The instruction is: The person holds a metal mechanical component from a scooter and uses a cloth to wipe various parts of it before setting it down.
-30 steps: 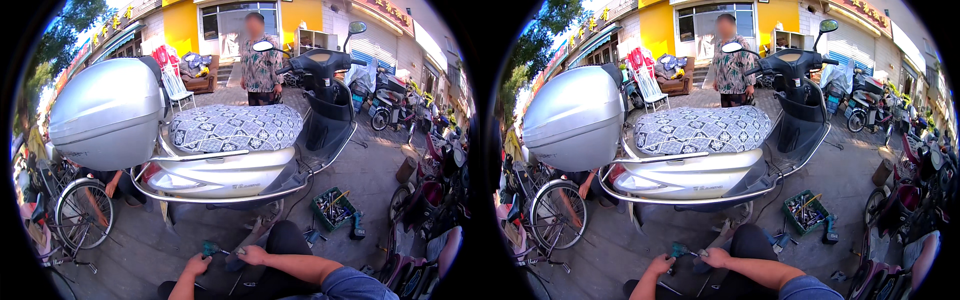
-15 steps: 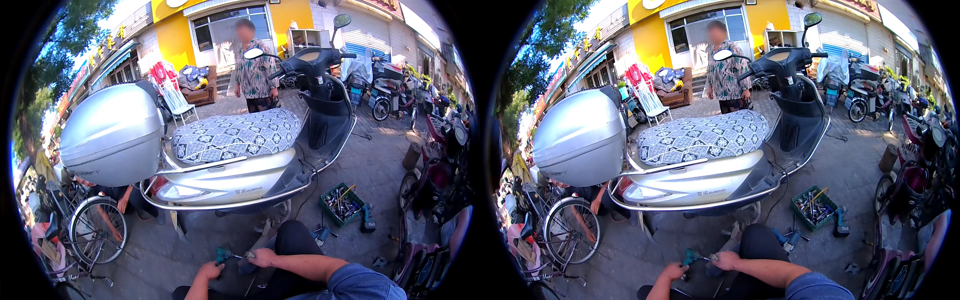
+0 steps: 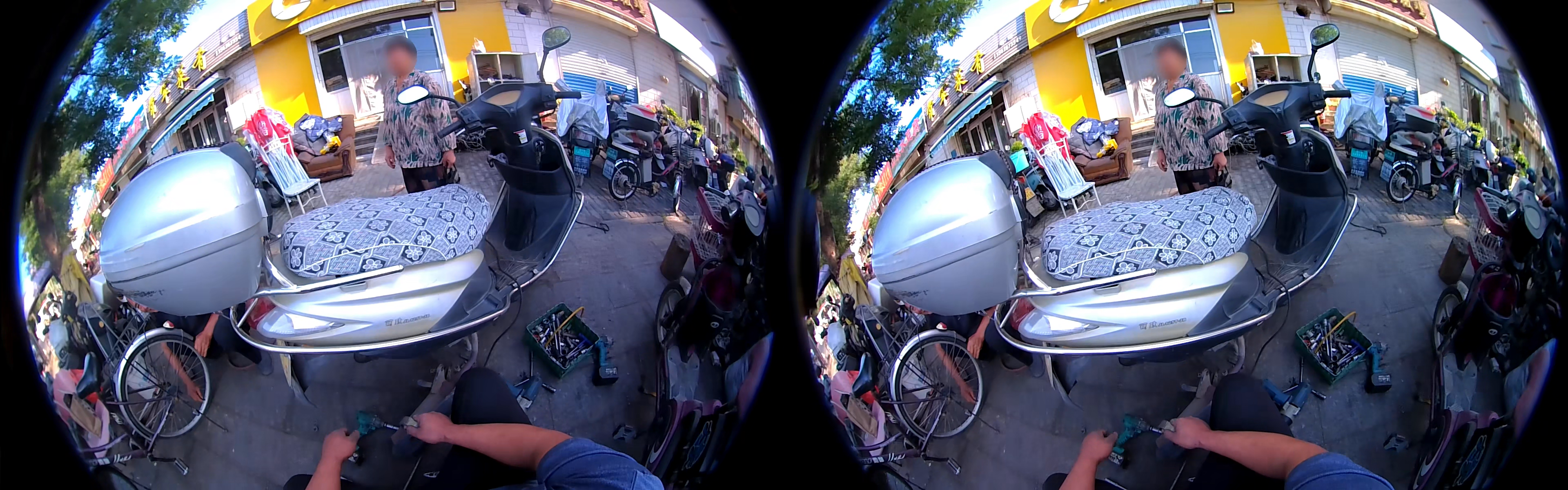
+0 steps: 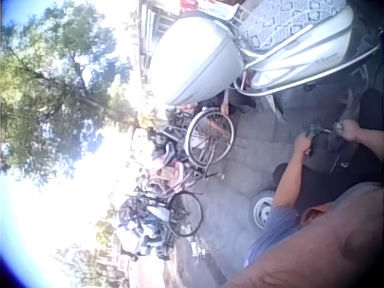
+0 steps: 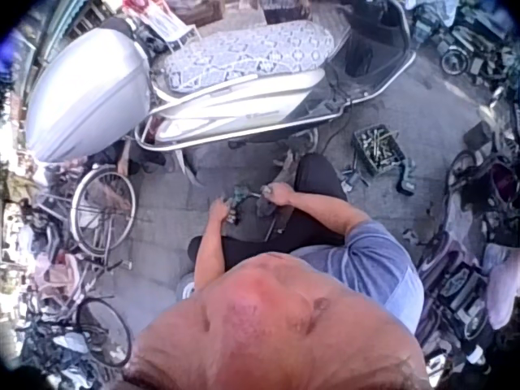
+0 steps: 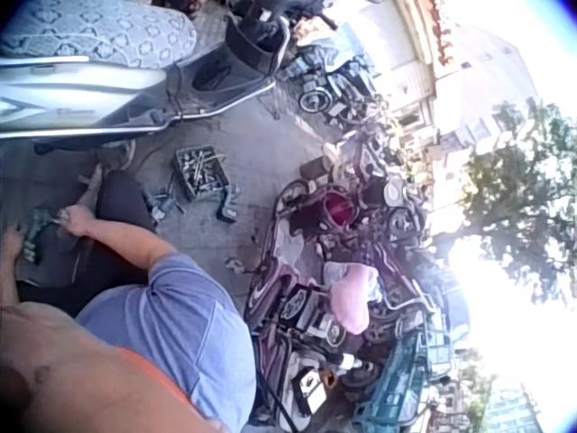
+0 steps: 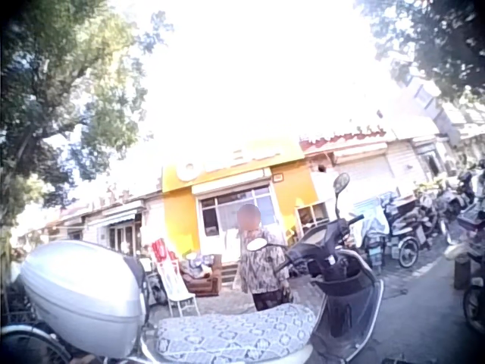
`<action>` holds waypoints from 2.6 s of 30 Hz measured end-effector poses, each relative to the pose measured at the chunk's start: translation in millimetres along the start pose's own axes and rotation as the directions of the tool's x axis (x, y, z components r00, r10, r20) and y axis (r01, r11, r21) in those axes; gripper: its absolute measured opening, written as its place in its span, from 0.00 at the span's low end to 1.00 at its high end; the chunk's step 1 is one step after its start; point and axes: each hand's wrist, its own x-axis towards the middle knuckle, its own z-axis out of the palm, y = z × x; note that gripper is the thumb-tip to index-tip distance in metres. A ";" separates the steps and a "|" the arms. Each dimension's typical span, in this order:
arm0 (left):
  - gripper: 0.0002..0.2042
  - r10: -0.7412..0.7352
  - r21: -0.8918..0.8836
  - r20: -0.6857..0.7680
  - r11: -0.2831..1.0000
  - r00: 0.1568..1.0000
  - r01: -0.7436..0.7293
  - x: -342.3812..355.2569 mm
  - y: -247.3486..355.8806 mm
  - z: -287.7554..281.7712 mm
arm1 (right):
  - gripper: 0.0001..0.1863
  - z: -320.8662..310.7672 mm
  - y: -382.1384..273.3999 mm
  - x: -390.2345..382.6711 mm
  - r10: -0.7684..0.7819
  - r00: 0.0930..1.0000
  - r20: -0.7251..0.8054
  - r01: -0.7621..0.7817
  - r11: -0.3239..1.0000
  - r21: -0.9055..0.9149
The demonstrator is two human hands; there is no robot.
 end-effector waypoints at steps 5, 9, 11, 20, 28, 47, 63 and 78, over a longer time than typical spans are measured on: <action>0.26 -0.039 0.009 0.016 0.999 0.999 0.038 -0.5 1.8 0.2 | 0.28 -1.7 -2.8 0.7 0.026 1.000 -0.002 -0.026 1.000 0.015; 0.27 -0.051 0.033 0.067 0.998 0.996 0.049 0.7 6.4 -5.3 | 0.26 -7.7 -10.4 -4.6 0.017 1.000 -0.007 -0.017 1.000 0.017; 0.27 -0.021 0.034 0.053 0.999 0.998 0.019 0.5 0.0 -2.5 | 0.25 -7.4 -9.9 -4.3 0.009 1.000 -0.028 -0.009 1.000 0.012; 0.26 -0.076 -0.043 0.052 0.996 0.996 0.078 -4.4 10.9 -6.8 | 0.25 -4.9 -7.6 -1.9 0.017 0.999 -0.040 -0.017 1.000 0.014; 0.27 -0.121 -0.141 0.047 0.982 0.992 0.126 -5.5 12.1 -8.3 | 0.25 -3.9 -7.9 2.4 0.034 0.998 -0.056 -0.032 0.999 0.027; 0.28 0.124 0.059 0.679 0.973 0.724 -0.222 -1.1 13.9 12.0 | 0.26 -9.8 -12.4 2.9 -0.103 0.988 0.112 0.123 0.974 -0.191; 0.27 0.052 0.130 0.482 0.983 0.875 -0.130 -0.8 12.2 -3.6 | 0.28 8.9 -4.5 1.1 -0.085 0.977 0.195 0.144 0.940 -0.310; 0.13 -0.272 -0.887 -0.070 0.458 0.960 0.065 -22.7 14.0 -134.7 | 0.16 -152.0 -41.1 -1.1 -0.044 0.954 -0.295 0.168 0.897 0.409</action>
